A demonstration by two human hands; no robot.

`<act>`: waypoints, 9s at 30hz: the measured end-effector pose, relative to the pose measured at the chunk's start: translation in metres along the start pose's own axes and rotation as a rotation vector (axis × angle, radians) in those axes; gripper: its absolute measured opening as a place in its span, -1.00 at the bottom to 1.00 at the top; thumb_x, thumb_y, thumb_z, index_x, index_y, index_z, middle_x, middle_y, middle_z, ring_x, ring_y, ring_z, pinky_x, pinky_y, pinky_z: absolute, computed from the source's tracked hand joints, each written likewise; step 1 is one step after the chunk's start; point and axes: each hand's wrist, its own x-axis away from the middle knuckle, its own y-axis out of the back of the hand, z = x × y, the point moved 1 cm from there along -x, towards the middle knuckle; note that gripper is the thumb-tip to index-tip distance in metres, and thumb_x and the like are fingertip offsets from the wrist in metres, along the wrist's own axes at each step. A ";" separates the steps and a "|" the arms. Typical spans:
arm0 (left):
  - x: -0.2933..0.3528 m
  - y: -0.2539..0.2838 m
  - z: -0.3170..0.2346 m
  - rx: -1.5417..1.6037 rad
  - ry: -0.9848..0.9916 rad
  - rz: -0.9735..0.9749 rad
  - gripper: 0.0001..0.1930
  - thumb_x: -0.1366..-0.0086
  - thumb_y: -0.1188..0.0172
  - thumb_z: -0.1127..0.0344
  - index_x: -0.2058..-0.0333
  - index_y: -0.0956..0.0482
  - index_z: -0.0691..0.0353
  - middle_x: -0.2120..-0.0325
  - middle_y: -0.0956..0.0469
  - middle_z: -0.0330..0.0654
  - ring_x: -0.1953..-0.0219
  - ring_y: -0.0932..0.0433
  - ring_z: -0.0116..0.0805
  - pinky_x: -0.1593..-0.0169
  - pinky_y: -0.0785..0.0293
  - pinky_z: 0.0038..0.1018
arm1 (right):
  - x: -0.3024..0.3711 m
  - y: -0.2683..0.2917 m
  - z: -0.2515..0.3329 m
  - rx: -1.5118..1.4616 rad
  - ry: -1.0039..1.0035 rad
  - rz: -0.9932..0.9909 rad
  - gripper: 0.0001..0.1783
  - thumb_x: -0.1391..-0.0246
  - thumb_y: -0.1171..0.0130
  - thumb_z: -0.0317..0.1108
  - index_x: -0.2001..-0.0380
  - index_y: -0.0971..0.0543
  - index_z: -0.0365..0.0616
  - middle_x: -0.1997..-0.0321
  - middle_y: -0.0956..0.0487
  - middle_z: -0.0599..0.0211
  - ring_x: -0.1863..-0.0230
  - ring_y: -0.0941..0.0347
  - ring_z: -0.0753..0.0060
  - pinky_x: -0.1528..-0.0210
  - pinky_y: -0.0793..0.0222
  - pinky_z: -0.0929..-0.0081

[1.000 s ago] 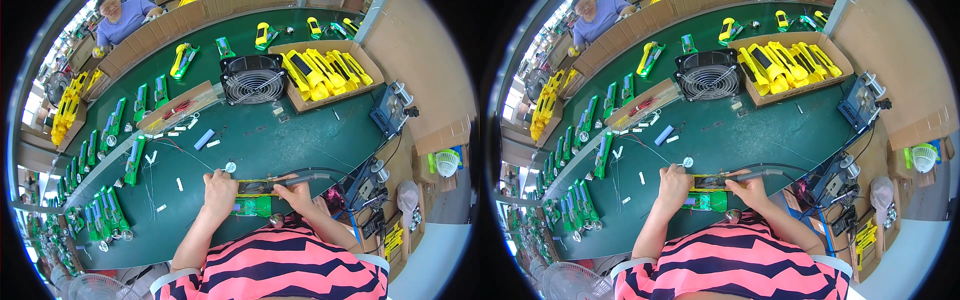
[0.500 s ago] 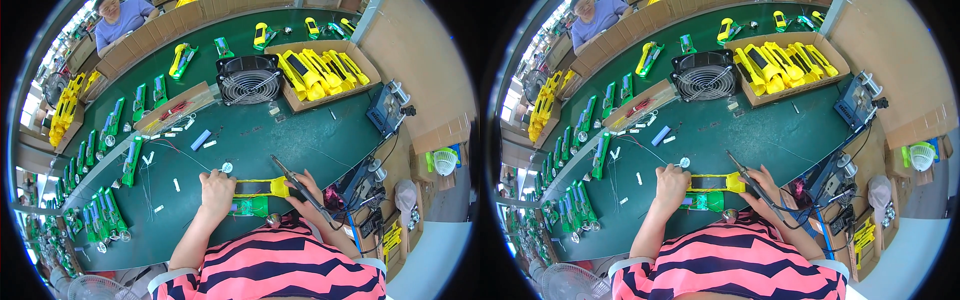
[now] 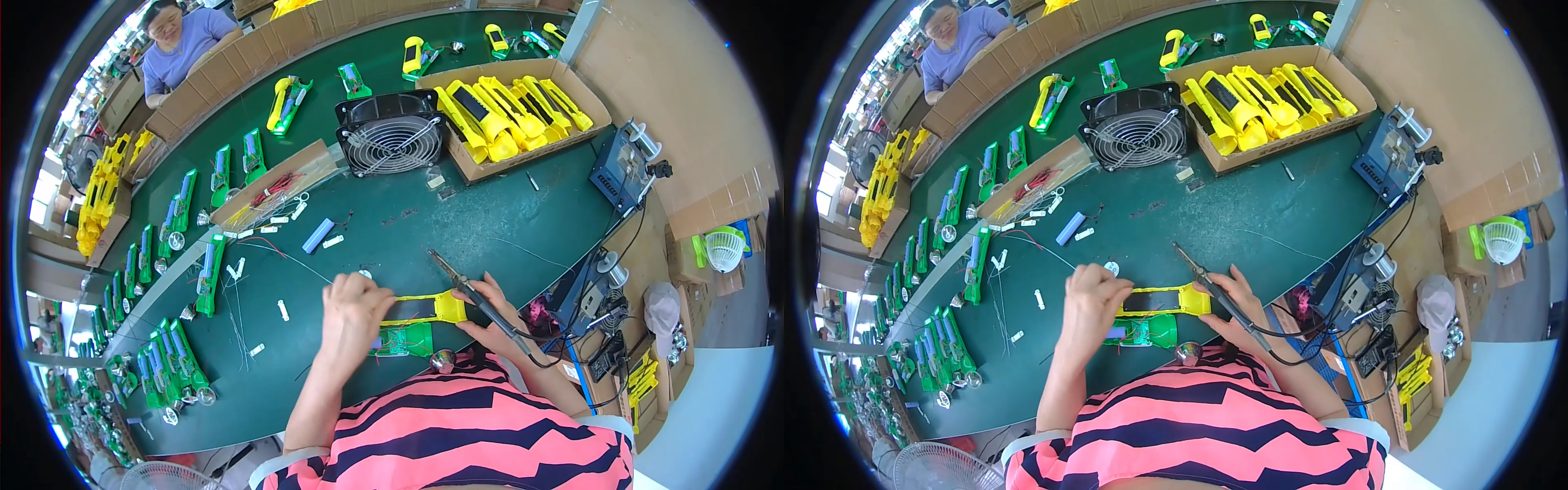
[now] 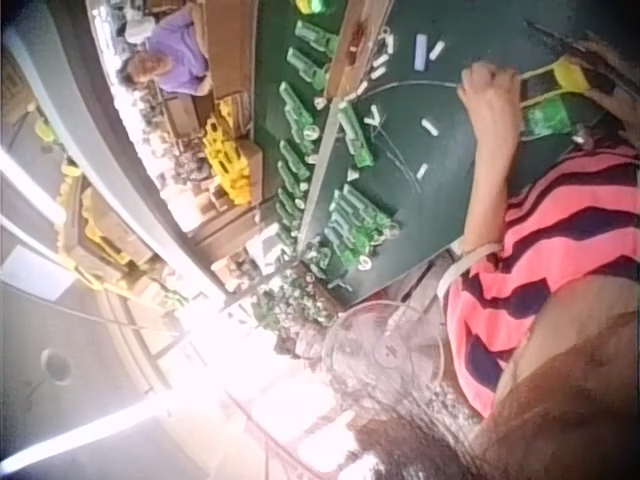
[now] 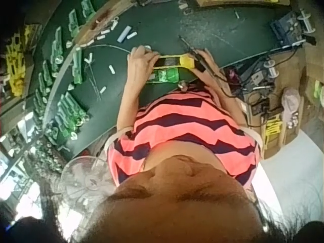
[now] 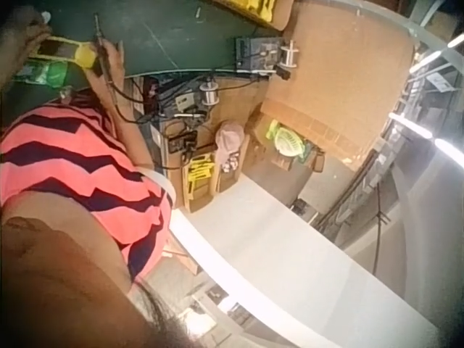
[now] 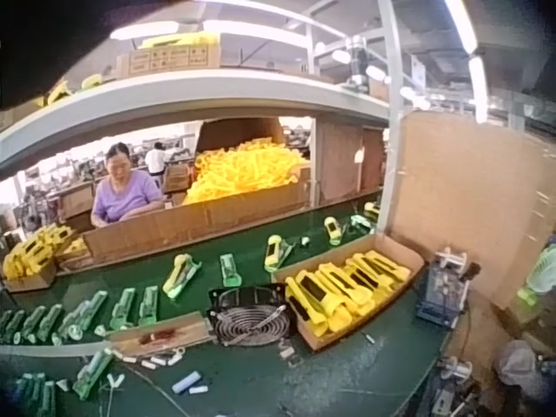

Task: Soldering components and wiring to small circuit boards for electronic lighting devices.

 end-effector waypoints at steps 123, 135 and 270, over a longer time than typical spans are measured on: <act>0.030 -0.042 -0.013 0.249 0.221 -0.115 -0.90 0.25 -0.18 0.61 0.68 -0.43 0.35 0.39 -0.37 -0.08 0.43 -0.43 -0.20 0.40 -0.39 -0.41 | 0.030 -0.039 0.001 -0.428 0.100 -0.444 -0.78 0.12 -0.06 -0.54 0.31 -0.36 -0.20 0.69 -0.50 0.40 0.55 -0.46 0.58 -0.21 0.09 0.08; 0.026 -0.041 -0.011 0.244 0.209 -0.086 -0.90 0.26 -0.16 0.61 0.70 -0.43 0.35 0.40 -0.37 -0.08 0.42 -0.44 -0.19 0.39 -0.41 -0.41 | 0.027 -0.023 0.007 -0.387 0.114 -0.525 -0.81 0.12 -0.05 -0.56 0.34 -0.39 -0.25 0.70 -0.52 0.33 0.50 -0.51 0.49 -0.21 0.09 0.03; -0.215 0.063 0.219 -0.504 -0.472 -0.121 -0.56 0.26 -0.26 0.42 0.29 -0.36 0.20 0.17 -0.41 -0.03 0.03 -0.35 -0.10 -0.04 -0.28 -0.25 | -0.218 0.155 -0.093 0.426 -0.057 -0.539 -0.33 0.26 -0.25 -0.35 0.03 -0.18 0.00 0.13 -0.52 0.28 0.07 -0.41 0.18 0.05 -0.29 0.41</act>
